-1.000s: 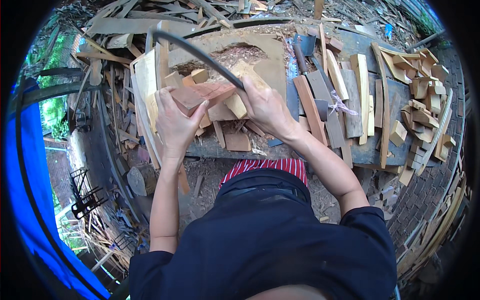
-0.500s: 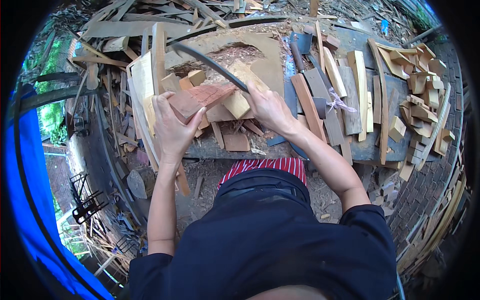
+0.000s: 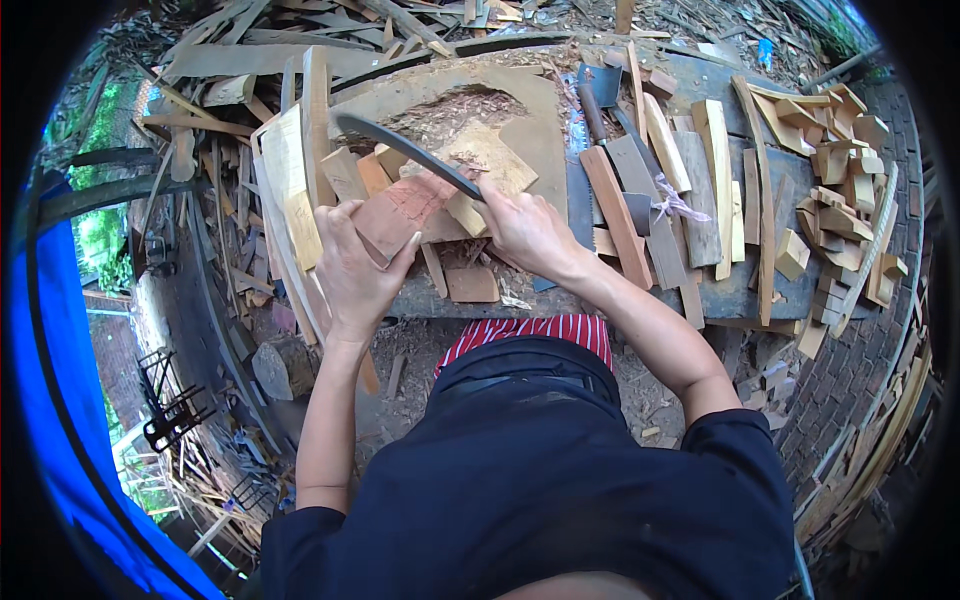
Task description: The person turns a flat wooden piece by hand, picks up a wooden block from the workbench and a curved blade tool from the ground, and carves the wooden block using the curved blade tool.
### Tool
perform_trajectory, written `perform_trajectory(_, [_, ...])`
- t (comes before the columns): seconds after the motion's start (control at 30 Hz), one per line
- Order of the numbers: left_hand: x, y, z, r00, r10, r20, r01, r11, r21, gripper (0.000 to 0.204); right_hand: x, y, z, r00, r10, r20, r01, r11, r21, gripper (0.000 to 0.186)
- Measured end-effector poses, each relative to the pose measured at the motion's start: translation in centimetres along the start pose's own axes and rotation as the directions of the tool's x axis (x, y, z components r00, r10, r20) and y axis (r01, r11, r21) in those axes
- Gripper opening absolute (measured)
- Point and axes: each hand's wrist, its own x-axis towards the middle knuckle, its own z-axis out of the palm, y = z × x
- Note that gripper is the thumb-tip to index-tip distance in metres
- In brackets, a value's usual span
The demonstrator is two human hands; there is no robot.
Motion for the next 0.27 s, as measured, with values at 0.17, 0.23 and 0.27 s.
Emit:
perform_trajectory(0.17, [0.0, 0.6, -0.1, 0.999, 0.027, -0.032, -0.025, 0.997, 0.075, 0.065, 0.7, -6.3, -6.2, 0.898, -0.165, -0.409, 0.247, 0.956, 0.158, 0.02])
perform_trajectory(0.23, [-0.1, 0.5, 0.1, 0.999, 0.027, -0.035, -0.025, 0.999, 0.041, 0.064, 0.6, -5.4, -5.2, 0.922, -0.135, -0.362, 0.196, 0.971, 0.137, 0.025])
perform_trajectory(0.27, [-0.2, 0.8, 0.1, 0.999, -0.037, 0.0, 0.037, 0.999, 0.008, 0.065, 0.2, -4.6, -4.3, 0.944, -0.094, -0.318, 0.137, 0.984, 0.114, 0.031])
